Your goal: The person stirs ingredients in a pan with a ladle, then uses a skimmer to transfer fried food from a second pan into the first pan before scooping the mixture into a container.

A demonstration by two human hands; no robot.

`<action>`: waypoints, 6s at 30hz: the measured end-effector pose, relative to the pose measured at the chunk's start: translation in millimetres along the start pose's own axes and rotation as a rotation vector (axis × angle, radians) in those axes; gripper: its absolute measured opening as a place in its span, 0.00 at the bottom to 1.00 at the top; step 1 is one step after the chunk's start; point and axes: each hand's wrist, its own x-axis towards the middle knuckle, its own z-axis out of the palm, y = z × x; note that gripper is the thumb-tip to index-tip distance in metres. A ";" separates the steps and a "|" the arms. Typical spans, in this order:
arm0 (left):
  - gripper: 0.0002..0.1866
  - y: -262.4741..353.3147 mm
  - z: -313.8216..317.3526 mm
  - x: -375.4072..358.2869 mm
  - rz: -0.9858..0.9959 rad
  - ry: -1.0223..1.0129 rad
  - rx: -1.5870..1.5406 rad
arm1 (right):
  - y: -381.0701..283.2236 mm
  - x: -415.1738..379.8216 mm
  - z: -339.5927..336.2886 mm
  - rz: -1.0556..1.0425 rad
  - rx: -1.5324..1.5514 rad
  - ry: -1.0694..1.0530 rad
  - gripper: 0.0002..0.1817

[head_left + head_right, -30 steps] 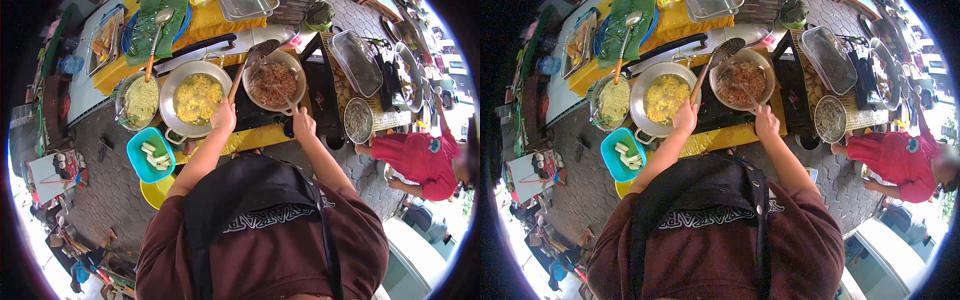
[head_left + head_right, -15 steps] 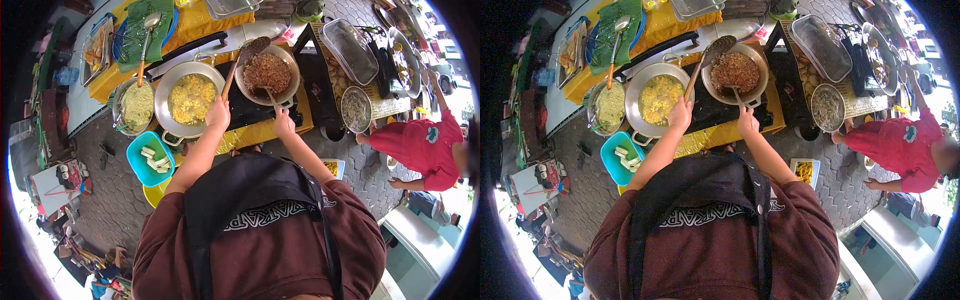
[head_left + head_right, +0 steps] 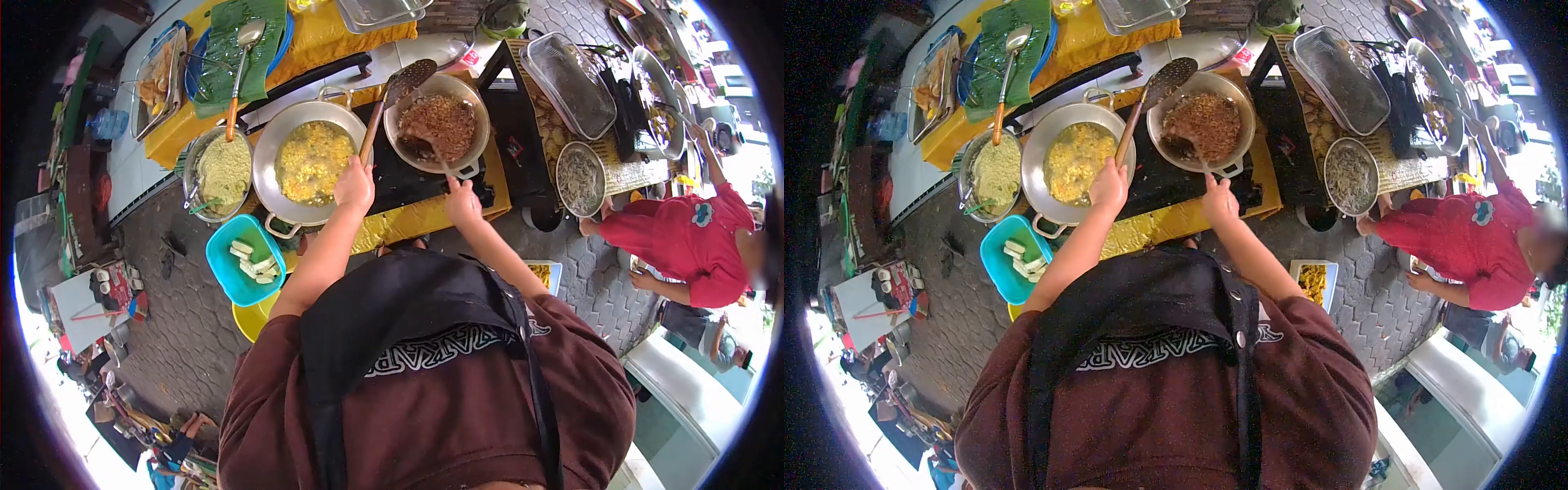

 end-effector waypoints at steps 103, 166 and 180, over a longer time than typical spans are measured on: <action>0.12 54.1 150.1 -60.9 -0.620 -0.412 -1.406 | 38.5 84.8 -188.0 -0.589 -0.572 0.242 0.12; 0.16 78.2 73.7 -108.1 -0.160 0.331 -0.136 | 101.2 25.5 -131.2 -0.468 -0.522 0.015 0.26; 0.18 90.8 48.4 -107.1 -0.155 0.389 -0.207 | 77.7 75.4 -66.3 -0.393 -0.304 -0.081 0.24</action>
